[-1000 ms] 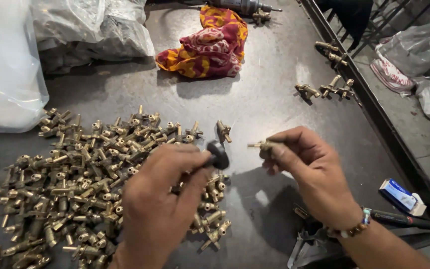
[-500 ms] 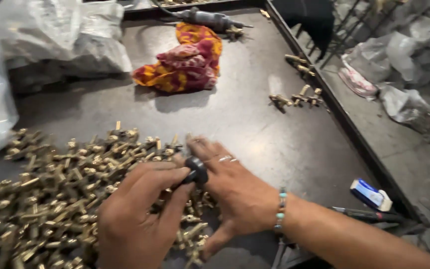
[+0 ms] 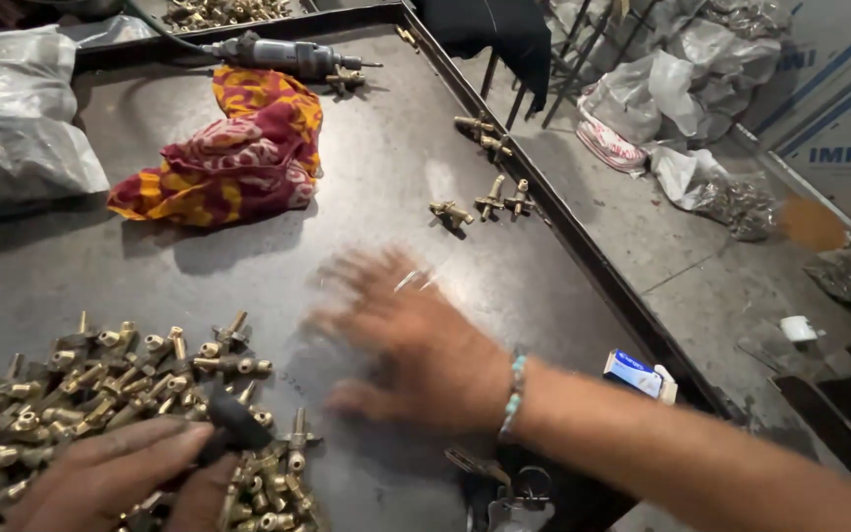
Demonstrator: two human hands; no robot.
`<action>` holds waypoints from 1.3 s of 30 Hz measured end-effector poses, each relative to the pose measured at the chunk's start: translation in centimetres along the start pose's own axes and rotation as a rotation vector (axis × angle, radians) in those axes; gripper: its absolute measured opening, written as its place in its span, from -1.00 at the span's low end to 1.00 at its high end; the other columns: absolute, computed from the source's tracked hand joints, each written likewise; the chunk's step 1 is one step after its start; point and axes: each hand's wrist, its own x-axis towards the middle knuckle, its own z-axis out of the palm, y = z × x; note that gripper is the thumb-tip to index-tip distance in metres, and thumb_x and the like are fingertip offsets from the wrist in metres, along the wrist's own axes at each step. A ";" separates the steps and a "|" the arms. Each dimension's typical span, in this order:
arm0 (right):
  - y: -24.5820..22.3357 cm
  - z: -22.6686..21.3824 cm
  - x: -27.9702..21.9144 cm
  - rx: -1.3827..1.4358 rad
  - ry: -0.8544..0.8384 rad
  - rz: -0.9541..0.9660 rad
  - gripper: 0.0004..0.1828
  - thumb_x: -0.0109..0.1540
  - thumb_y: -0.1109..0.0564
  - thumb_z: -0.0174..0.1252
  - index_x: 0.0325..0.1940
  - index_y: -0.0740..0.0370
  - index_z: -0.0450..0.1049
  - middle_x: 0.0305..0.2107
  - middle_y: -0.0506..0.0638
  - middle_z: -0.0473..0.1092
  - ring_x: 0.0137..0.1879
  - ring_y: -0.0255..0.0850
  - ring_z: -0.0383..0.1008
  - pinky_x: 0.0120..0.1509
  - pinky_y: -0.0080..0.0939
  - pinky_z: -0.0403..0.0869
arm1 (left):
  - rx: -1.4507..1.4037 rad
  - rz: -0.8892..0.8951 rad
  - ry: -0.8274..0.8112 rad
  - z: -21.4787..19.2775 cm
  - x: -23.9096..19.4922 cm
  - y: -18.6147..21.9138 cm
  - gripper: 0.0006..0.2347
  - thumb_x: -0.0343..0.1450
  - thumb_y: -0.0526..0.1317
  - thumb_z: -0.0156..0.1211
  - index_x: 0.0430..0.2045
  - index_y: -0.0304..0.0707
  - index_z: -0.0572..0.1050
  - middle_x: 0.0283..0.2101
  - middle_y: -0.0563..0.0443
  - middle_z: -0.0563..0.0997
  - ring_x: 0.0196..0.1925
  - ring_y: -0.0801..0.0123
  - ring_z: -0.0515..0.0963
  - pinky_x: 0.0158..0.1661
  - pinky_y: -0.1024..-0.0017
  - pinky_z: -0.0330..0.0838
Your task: Assemble small components onto brass valves and sort them into plastic bags.
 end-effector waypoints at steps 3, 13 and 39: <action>7.2 -1.6 -0.5 -0.208 0.158 0.195 -0.27 0.13 -0.19 0.40 0.29 0.11 0.40 0.42 0.31 0.13 0.57 0.21 0.02 0.61 0.18 0.09 | 0.115 0.121 -0.044 0.9 -0.3 0.4 -0.72 0.17 -0.24 0.53 -0.30 -0.15 0.61 -0.26 -0.08 0.66 -0.17 0.25 0.73 -0.03 0.32 0.61; 21.5 -4.2 2.3 -0.585 -0.093 0.341 -0.07 0.27 -0.60 -0.03 0.30 0.23 0.44 0.32 0.32 0.20 0.47 0.21 0.11 0.47 0.30 0.11 | 0.148 0.053 -0.138 1.2 0.7 4.1 -0.75 0.22 -0.23 0.49 -0.26 -0.10 0.61 -0.23 -0.04 0.68 -0.10 0.26 0.74 -0.05 0.35 0.62; 6.8 -1.9 -2.8 -0.040 0.054 0.333 -0.81 0.17 0.10 0.29 -0.13 0.07 0.62 -0.18 0.05 0.45 -0.02 -0.04 0.48 0.06 -0.08 0.48 | 0.042 -0.073 -0.273 0.8 2.3 8.9 -0.80 0.20 -0.30 0.48 -0.34 -0.19 0.67 -0.23 -0.04 0.71 -0.15 0.41 0.77 -0.24 0.53 0.64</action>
